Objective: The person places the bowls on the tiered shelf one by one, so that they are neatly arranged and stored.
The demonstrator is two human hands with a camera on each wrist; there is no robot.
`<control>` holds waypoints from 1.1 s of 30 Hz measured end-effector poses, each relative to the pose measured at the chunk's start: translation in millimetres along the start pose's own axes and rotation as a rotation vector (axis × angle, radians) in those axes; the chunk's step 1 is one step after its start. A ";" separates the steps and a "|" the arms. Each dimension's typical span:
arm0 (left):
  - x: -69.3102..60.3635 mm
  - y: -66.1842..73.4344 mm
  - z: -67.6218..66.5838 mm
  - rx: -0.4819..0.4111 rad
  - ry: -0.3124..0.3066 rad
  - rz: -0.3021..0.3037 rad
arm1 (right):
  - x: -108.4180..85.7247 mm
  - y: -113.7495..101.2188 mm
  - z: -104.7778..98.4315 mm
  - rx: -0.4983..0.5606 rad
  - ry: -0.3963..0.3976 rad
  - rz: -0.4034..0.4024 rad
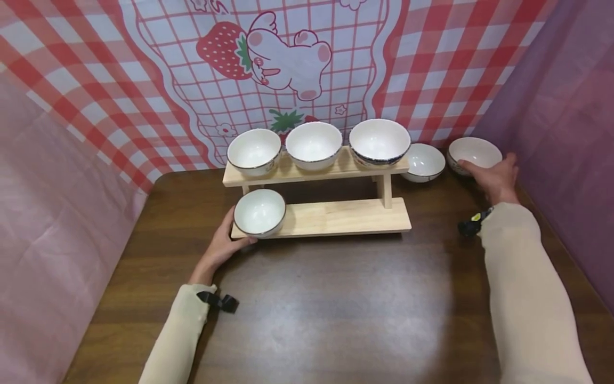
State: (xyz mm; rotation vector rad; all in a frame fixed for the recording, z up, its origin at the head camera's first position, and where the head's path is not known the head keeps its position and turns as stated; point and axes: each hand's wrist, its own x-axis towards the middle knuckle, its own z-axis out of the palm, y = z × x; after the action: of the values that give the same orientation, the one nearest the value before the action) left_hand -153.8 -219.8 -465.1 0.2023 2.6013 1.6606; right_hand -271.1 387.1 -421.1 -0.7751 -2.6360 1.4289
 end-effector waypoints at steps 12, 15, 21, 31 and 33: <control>-8.2 22.3 0.1 -0.028 -0.007 -0.005 | 7.3 -1.0 5.3 0.036 -0.010 0.027; -8.1 22.3 -0.2 -0.028 -0.011 -0.016 | 8.9 -2.1 6.3 0.039 -0.008 0.027; -7.1 21.5 -1.2 -0.034 -0.012 -0.027 | 11.6 -3.4 9.7 0.031 -0.008 0.019; -6.9 19.1 -0.8 -0.032 -0.005 -0.034 | 16.8 -2.6 15.8 0.092 -0.021 0.046; -6.9 19.1 -0.6 -0.029 -0.007 -0.027 | 17.5 -1.0 16.0 0.094 -0.015 0.049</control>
State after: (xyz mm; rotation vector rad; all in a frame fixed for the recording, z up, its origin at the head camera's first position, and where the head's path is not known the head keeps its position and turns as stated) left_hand -145.4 -213.4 -447.8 0.1701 2.5615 1.6852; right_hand -291.1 382.0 -432.9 -0.8283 -2.5557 1.5643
